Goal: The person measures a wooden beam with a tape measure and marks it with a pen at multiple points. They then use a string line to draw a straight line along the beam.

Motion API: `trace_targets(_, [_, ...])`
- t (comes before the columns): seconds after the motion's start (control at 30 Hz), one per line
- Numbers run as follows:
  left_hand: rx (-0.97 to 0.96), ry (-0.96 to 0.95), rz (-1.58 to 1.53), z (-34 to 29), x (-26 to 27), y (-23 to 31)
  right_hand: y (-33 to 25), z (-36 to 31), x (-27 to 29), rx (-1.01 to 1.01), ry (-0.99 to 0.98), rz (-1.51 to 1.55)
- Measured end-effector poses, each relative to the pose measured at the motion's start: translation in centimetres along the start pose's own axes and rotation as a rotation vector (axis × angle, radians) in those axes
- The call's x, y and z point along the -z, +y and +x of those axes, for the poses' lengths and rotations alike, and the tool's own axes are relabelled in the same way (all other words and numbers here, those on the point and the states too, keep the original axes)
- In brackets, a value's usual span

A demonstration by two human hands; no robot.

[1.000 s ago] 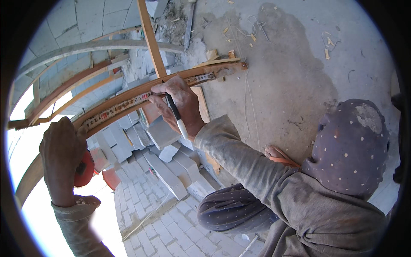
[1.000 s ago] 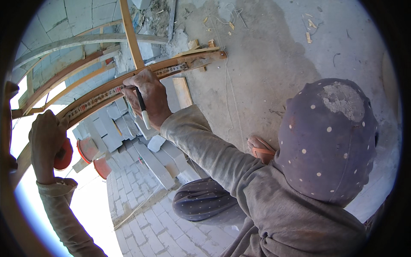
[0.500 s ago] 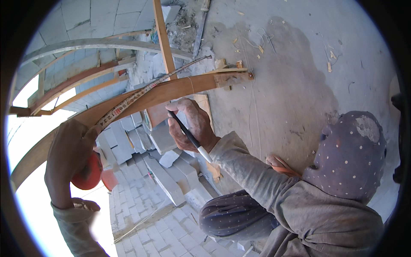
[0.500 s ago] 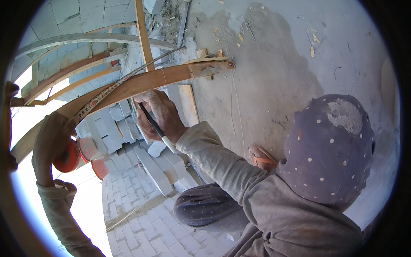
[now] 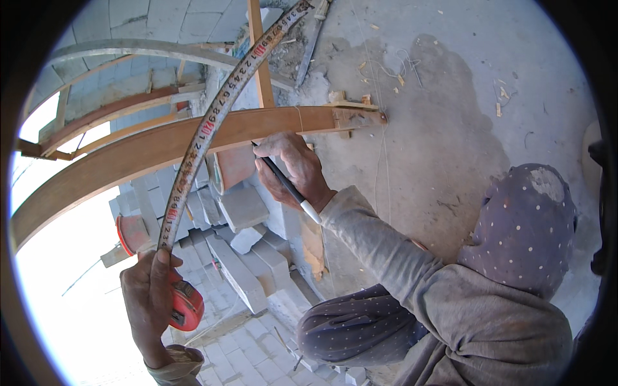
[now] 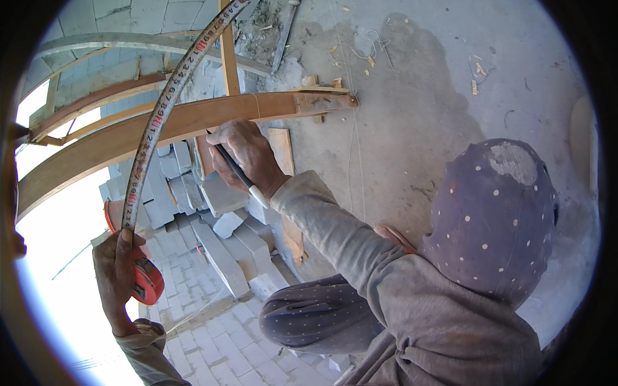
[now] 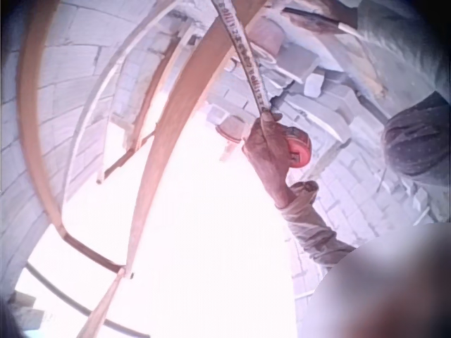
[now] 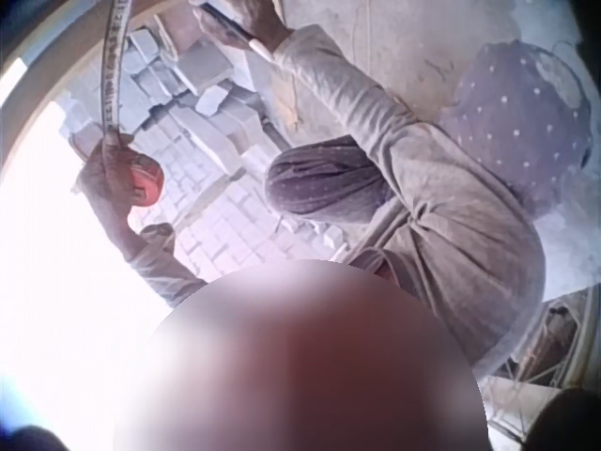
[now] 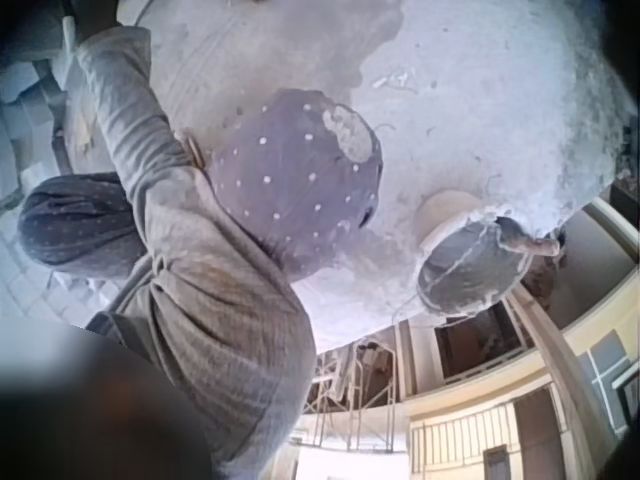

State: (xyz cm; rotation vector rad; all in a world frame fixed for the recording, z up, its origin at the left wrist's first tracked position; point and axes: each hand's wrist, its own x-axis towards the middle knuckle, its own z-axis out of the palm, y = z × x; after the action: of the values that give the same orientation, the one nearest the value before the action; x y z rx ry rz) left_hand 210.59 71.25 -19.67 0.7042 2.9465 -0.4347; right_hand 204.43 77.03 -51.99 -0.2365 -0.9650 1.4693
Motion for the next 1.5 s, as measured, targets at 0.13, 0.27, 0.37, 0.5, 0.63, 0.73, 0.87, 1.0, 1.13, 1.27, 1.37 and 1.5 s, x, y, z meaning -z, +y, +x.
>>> trace_targets(0.13, [0.009,-0.003,-0.019,-1.5,-1.0,-1.9,0.5,-0.1,-0.1,0.042,-0.016,-0.005])
trace_targets(0.27, [0.035,0.025,-0.009,-2.8,-1.3,-2.8,0.4,0.0,-0.3,0.048,0.000,0.005])
trace_targets(0.37, [0.066,-0.022,0.002,-3.5,-1.1,-3.4,0.2,0.0,-0.6,0.022,0.023,-0.005])
trace_targets(0.5, [0.052,-0.021,0.036,-4.1,-1.3,-4.3,-0.1,0.0,-1.0,0.034,0.051,-0.004])
trace_targets(0.63, [0.083,0.009,0.067,-4.9,-0.9,-4.7,-0.4,0.2,-1.2,0.065,0.047,-0.098])
trace_targets(0.73, [0.118,0.000,0.043,-5.4,-0.4,-4.9,-0.6,0.3,-1.3,0.061,0.062,-0.091])
trace_targets(0.87, [0.137,-0.039,0.081,-5.9,0.1,-4.9,-0.6,0.2,-1.2,0.032,0.082,0.003])
trace_targets(1.0, [0.149,-0.045,0.115,-6.4,0.5,-5.0,-1.1,0.1,-1.0,-0.093,0.162,0.098])
trace_targets(1.13, [0.061,-0.056,0.120,-6.0,0.7,-4.9,-2.4,-1.0,2.7,-0.599,0.245,0.291])
trace_targets(1.27, [-0.088,-0.120,0.275,-4.1,1.0,-4.2,-0.9,-2.1,6.6,-1.116,0.518,0.625])
trace_targets(1.37, [-0.210,-0.095,0.530,-1.5,0.9,-3.2,0.6,-4.2,7.9,-1.260,0.595,0.741])
trace_targets(1.5, [-0.214,-0.080,0.750,1.9,1.0,-1.2,2.6,-6.9,8.6,-1.286,0.566,0.824])
